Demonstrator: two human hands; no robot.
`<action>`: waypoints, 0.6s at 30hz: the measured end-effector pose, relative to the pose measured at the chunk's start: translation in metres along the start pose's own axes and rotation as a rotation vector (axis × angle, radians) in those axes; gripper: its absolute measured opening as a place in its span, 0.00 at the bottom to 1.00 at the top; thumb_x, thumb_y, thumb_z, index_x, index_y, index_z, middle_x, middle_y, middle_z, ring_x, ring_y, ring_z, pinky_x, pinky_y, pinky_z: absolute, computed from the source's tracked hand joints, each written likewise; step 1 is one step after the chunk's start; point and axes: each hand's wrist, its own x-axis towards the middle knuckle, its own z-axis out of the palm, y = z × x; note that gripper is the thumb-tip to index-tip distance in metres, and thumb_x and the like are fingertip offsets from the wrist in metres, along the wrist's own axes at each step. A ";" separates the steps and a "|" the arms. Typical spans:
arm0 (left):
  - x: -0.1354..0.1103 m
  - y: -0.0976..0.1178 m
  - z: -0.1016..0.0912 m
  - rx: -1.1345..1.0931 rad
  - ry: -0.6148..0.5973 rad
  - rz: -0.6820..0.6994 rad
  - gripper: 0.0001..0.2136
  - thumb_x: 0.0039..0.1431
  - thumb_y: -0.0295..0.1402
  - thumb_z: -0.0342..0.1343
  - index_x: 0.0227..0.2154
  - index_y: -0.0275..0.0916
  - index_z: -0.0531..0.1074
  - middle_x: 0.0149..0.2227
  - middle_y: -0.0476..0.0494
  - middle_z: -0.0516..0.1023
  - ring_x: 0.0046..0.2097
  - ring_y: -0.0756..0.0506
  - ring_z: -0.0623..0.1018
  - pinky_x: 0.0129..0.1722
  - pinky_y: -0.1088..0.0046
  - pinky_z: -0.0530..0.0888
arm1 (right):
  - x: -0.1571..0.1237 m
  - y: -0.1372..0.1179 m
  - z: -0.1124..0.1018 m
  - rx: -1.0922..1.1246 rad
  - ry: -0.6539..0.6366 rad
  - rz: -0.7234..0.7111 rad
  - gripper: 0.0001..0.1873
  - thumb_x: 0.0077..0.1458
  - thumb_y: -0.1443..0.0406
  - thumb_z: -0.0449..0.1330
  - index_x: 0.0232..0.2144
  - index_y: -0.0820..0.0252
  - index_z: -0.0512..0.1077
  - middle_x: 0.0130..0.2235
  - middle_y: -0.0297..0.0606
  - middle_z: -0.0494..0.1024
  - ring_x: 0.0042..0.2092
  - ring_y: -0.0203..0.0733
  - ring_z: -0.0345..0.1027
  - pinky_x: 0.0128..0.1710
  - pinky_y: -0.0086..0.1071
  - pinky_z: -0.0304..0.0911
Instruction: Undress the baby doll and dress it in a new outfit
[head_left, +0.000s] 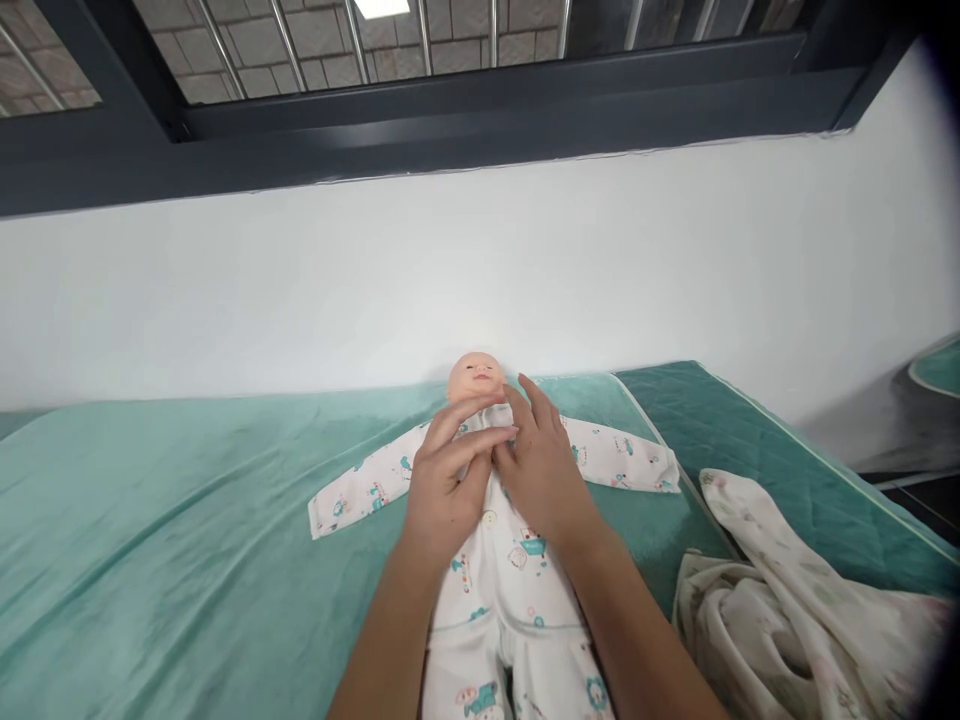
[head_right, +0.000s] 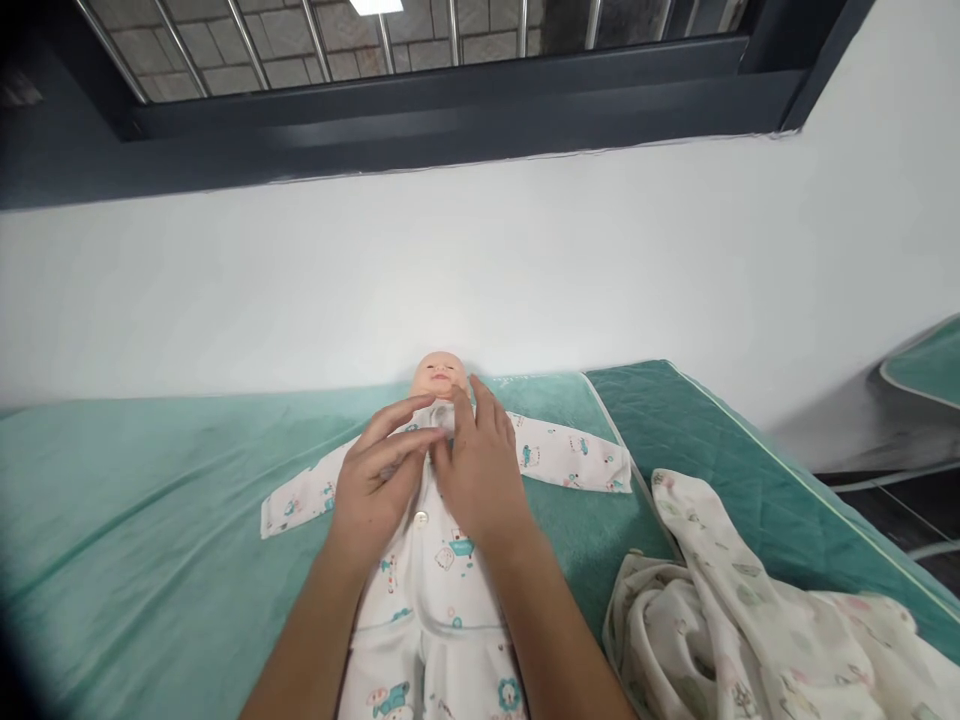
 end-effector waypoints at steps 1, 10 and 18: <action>0.000 -0.001 0.001 0.021 -0.013 0.020 0.16 0.64 0.28 0.46 0.47 0.49 0.77 0.59 0.49 0.66 0.61 0.52 0.66 0.62 0.70 0.68 | 0.000 -0.001 -0.001 -0.003 -0.001 0.002 0.31 0.63 0.58 0.46 0.67 0.54 0.52 0.68 0.36 0.44 0.69 0.45 0.42 0.68 0.50 0.51; 0.001 0.001 0.003 0.017 -0.076 0.200 0.18 0.64 0.25 0.46 0.44 0.51 0.78 0.60 0.51 0.65 0.62 0.51 0.65 0.63 0.66 0.67 | 0.000 -0.004 -0.001 -0.050 0.025 0.066 0.31 0.62 0.58 0.47 0.66 0.57 0.54 0.69 0.38 0.43 0.68 0.53 0.43 0.66 0.56 0.51; -0.003 -0.007 -0.012 -0.283 0.329 -0.320 0.11 0.63 0.35 0.51 0.42 0.39 0.76 0.54 0.44 0.70 0.57 0.50 0.71 0.59 0.71 0.72 | -0.014 -0.041 -0.031 0.254 0.049 -0.038 0.26 0.64 0.55 0.45 0.63 0.50 0.59 0.65 0.37 0.54 0.67 0.41 0.51 0.65 0.41 0.60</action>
